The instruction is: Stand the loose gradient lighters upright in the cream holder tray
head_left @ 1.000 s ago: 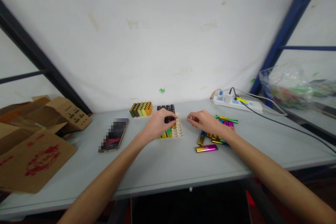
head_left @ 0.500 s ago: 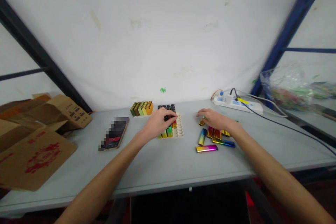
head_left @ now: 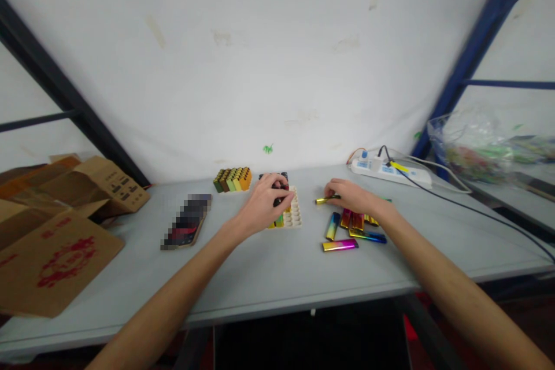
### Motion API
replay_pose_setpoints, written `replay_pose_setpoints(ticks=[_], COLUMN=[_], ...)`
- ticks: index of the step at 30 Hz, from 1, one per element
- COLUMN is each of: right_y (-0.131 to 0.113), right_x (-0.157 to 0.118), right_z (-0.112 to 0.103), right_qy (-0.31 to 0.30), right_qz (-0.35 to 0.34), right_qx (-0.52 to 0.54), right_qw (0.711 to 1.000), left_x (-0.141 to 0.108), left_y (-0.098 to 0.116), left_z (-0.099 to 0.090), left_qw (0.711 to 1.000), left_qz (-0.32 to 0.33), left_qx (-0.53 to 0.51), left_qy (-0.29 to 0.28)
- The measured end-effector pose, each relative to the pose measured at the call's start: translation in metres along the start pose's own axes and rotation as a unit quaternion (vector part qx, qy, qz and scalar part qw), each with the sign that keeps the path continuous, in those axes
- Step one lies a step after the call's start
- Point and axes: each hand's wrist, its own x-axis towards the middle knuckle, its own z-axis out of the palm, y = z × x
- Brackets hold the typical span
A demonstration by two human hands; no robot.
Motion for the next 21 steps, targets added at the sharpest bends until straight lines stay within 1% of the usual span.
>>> replay_pose_setpoints(ticks=[4, 6, 9, 11, 13, 15, 17, 18, 21], right_y=[-0.004, -0.005, -0.008, -0.011, -0.014, -0.018, -0.021, -0.023, -0.026], right_x=[0.005, 0.005, 0.003, 0.002, 0.004, 0.006, 0.010, 0.012, 0.017], right_z=[0.002, 0.004, 0.008, 0.013, 0.018, 0.021, 0.023, 0.024, 0.025], right_qy=[0.066, 0.085, 0.083, 0.084, 0.068, 0.036, 0.010, 0.006, 0.004], right_qz=[0.001, -0.004, -0.004, -0.010, -0.040, -0.082, -0.105, -0.102, -0.067], right_qx=[0.003, 0.014, 0.027, 0.017, 0.010, 0.015, 0.015, 0.004, -0.037], right_qw=[0.998, 0.996, 0.996, 0.996, 0.997, 0.996, 0.994, 0.995, 0.997], left_x=[0.005, 0.007, 0.005, -0.003, -0.013, -0.025, -0.034, -0.037, -0.043], left_y=[0.000, -0.001, -0.004, -0.011, -0.020, -0.032, -0.043, -0.048, -0.060], left_z=[-0.007, -0.013, -0.021, -0.024, -0.025, -0.023, -0.021, -0.019, -0.013], left_qw=[1.000, 1.000, 1.000, 0.999, 0.998, 0.996, 0.994, 0.993, 0.990], left_qz=[-0.004, -0.012, -0.017, -0.023, -0.040, -0.059, -0.060, -0.057, -0.051], left_qx=[-0.004, -0.006, -0.010, -0.018, -0.036, -0.063, -0.088, -0.100, -0.108], left_qy=[0.007, 0.015, 0.017, 0.021, 0.029, 0.035, 0.003, -0.017, -0.079])
